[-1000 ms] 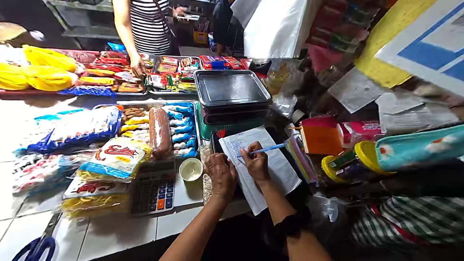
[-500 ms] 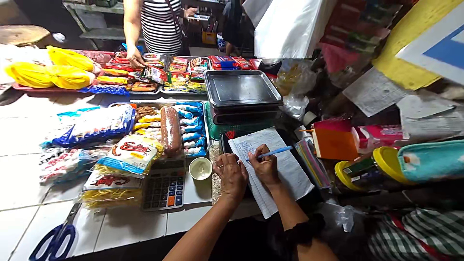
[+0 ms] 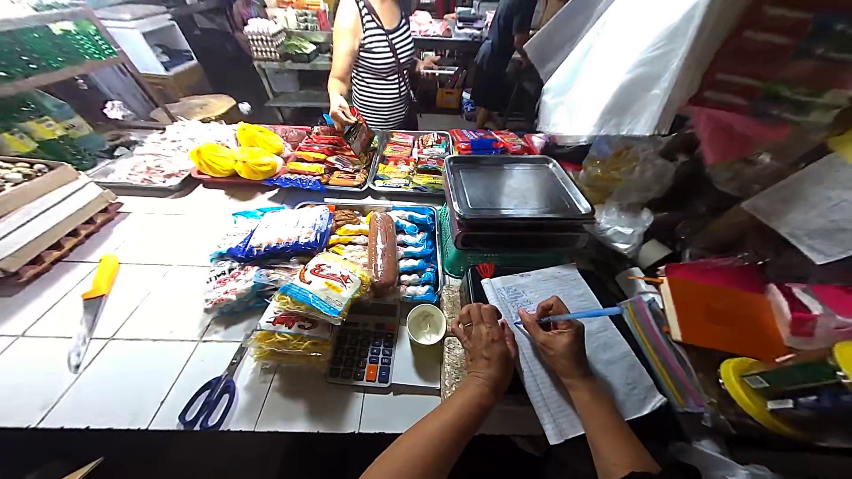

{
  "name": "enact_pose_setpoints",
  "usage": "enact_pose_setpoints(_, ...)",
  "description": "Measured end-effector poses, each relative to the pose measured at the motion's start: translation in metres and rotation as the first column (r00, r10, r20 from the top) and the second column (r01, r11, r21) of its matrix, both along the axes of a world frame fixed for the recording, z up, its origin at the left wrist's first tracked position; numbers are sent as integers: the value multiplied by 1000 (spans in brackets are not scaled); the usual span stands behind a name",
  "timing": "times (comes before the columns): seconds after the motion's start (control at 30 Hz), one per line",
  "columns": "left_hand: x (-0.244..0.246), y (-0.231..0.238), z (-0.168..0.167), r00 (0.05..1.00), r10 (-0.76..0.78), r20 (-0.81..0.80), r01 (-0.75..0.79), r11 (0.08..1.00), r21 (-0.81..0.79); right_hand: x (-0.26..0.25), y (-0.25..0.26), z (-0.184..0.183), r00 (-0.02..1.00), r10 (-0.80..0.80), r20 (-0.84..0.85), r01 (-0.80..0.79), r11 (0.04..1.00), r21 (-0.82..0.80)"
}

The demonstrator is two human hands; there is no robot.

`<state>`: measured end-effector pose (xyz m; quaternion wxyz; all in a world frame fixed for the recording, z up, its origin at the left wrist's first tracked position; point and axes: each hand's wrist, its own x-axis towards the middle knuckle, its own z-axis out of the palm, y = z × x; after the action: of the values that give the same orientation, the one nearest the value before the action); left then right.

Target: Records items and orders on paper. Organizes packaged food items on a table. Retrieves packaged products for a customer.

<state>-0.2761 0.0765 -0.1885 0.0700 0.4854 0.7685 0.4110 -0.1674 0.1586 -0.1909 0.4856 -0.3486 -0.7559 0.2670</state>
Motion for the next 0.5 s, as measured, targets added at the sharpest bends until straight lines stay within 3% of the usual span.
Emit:
enact_pose_setpoints(0.2, 2, 0, 3, 1000, -21, 5, 21, 999, -30, 2, 3, -2, 998, -63, -5, 63, 997, 43)
enact_pose_setpoints(0.5, 2, 2, 2, 1000, 11, -25, -12, 1000, -26, -1, 5, -1, 996, -86, -21, 86, 996, -21)
